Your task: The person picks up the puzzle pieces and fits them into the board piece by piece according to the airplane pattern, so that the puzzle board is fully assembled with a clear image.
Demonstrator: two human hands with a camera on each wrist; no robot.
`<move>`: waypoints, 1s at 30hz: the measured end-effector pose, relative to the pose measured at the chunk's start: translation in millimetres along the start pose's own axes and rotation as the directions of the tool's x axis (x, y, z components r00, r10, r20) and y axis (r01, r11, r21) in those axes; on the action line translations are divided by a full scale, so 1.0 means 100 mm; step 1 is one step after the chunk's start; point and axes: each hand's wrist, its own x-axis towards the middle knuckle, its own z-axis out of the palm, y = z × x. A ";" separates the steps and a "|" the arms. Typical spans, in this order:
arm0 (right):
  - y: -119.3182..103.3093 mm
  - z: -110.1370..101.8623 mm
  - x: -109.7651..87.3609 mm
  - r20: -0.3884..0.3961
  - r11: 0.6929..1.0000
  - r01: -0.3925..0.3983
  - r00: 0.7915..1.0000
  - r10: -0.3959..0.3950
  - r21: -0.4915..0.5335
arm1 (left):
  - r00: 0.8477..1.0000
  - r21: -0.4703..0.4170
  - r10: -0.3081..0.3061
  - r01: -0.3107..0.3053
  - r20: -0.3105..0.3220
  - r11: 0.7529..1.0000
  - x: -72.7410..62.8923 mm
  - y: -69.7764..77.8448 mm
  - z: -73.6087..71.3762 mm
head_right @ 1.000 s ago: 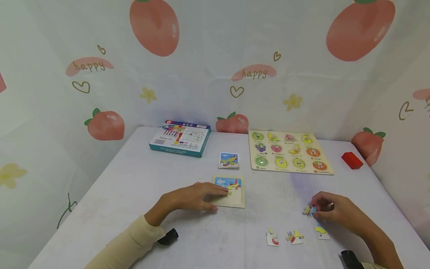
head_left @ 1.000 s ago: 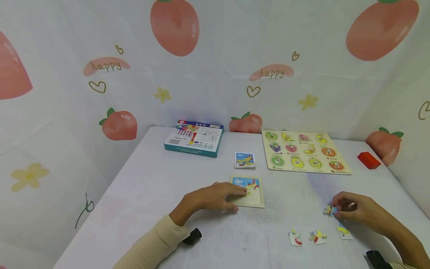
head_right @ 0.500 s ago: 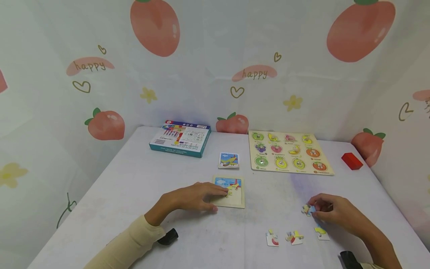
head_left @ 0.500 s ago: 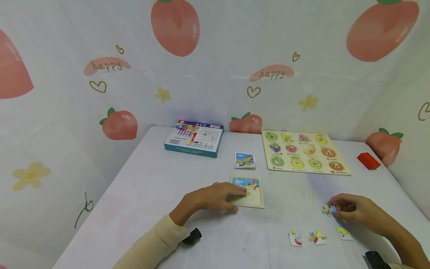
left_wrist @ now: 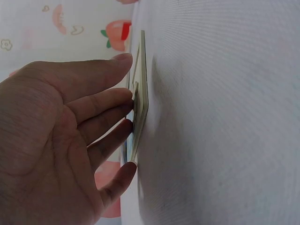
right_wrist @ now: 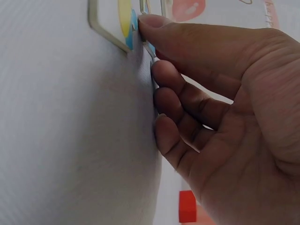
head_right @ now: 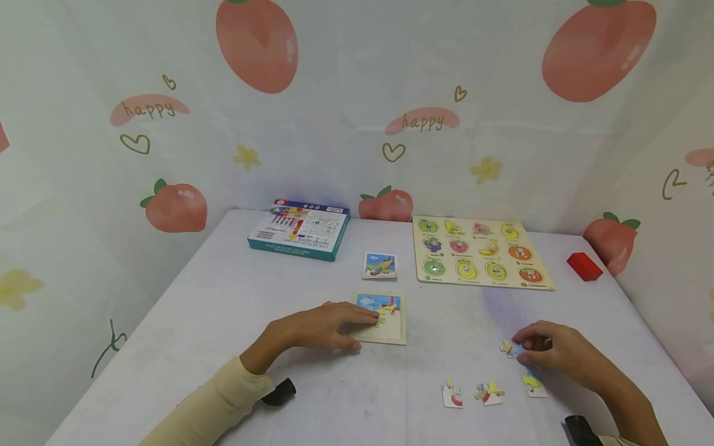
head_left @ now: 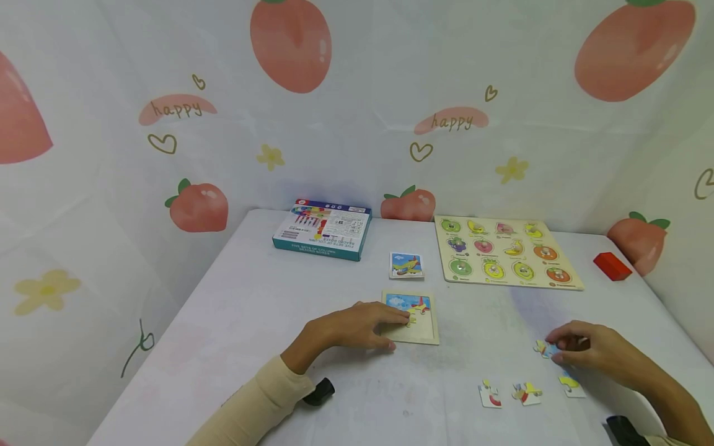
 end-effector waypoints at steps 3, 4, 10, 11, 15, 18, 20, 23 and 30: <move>0.00 0.00 0.00 -0.010 1.000 0.014 1.000 -0.014 -0.006 | 1.000 -0.003 -0.003 0.003 -0.001 1.000 0.00 0.00 0.00; 0.00 0.00 0.00 -0.011 1.000 0.018 1.000 -0.018 -0.005 | 1.000 -0.003 -0.002 0.002 -0.003 1.000 0.00 0.00 0.01; -0.01 0.02 0.00 -0.016 0.999 0.021 1.000 -0.020 0.038 | 1.000 -0.008 0.007 -0.007 -0.003 1.000 0.00 0.00 0.01; -0.01 0.03 -0.01 -0.018 0.999 0.023 1.000 -0.022 0.043 | 1.000 -0.009 0.007 -0.007 -0.001 1.000 0.00 0.00 0.01; -0.02 0.03 -0.01 -0.020 0.999 0.027 0.999 -0.026 0.046 | 1.000 -0.008 0.003 -0.003 0.000 1.000 -0.01 0.01 0.01; -0.03 0.03 -0.02 -0.023 0.999 0.038 0.999 -0.037 0.037 | 1.000 -0.008 0.001 -0.001 -0.001 1.000 0.00 0.00 0.01; -0.03 0.02 -0.02 -0.026 0.998 0.053 0.998 -0.052 0.039 | 1.000 -0.008 0.002 -0.002 -0.002 1.000 0.00 0.00 0.01; -0.03 0.01 -0.03 -0.025 0.995 0.075 0.997 -0.074 0.059 | 1.000 -0.006 0.006 -0.006 -0.003 1.000 0.00 0.00 0.00; -0.01 -0.01 -0.02 0.017 0.993 0.044 0.999 -0.046 0.107 | 1.000 -0.004 0.008 -0.008 -0.001 1.000 -0.01 0.01 -0.01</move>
